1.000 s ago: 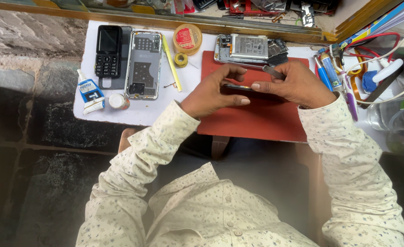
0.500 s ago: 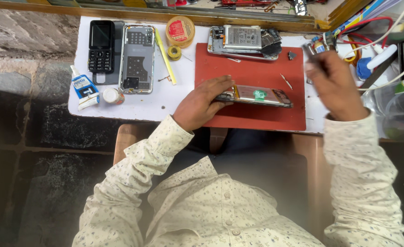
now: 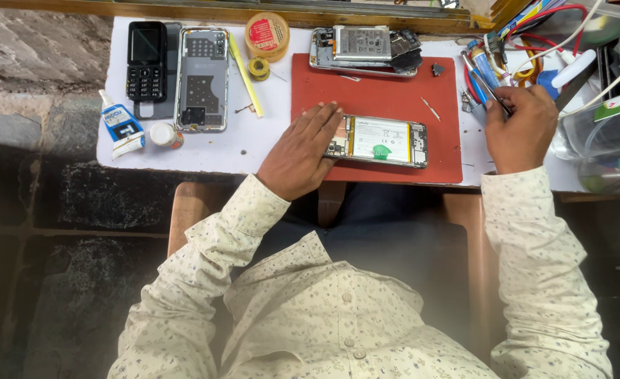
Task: The person repairs a smartphone at a workbench. They handle the opened phone body, apply adhesive from a tube along the frame edge, press the frame into place, use a metal tool to work on the assembly, and reposition the phone parts on the mat.
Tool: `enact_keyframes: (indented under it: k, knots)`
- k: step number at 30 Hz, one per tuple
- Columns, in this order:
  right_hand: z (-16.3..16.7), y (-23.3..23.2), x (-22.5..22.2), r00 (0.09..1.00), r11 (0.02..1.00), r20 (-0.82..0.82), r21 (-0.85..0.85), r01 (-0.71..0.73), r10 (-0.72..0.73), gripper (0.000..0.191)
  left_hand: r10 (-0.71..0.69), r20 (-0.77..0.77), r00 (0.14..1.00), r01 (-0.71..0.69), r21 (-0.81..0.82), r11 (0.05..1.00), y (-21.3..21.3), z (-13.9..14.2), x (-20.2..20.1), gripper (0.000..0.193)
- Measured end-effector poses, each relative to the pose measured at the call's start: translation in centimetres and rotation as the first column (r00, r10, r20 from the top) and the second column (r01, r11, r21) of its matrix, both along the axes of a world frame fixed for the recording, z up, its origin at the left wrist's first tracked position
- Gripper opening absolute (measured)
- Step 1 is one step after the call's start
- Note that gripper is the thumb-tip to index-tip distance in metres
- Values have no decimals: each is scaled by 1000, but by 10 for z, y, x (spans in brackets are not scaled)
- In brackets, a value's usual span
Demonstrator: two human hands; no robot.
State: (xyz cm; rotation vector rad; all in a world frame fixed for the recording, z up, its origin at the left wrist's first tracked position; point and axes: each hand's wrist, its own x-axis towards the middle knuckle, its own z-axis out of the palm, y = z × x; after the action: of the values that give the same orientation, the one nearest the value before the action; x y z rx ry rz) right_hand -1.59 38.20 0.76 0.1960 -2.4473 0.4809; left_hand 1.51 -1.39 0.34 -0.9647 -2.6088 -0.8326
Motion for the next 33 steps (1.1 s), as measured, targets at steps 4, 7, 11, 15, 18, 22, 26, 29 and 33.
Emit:
enact_keyframes:
  k: [4,7,11,15,18,22,26,29,33]
  knots:
    - [-1,-5,-11,1000,1000,-13,20,15,-15,9,-8,-17,1000,7,-24,1000,-1,-2,-1,76]
    - [-3,-3,-16,999,997,-53,75,10,-6,9,-23,-21,1000,22,-29,999,-2,-2,-2,78]
    - [-1,-3,-19,1000,998,-26,62,19,-17,10,-45,35,998,44,13,999,-5,0,-4,83]
    - [13,-16,-9,997,992,-82,121,23,-13,18,-32,75,997,28,55,998,-6,1,-4,90]
    - [25,-40,18,992,996,-92,14,-90,91,22,-30,81,996,21,99,995,-7,0,-3,92]
    - [8,-98,80,953,943,-42,-135,-303,300,33,-21,79,997,9,143,990,-7,-3,0,91]
    - [0,-128,93,922,862,-10,358,-358,387,54,-15,53,998,7,143,990,-7,-4,2,89]
    - [3,-129,87,949,883,82,349,-315,306,59,-14,37,999,9,132,991,-6,-2,3,89]
    - [-1,-132,86,964,877,47,407,-257,261,64,-18,41,999,12,141,990,-6,1,5,89]
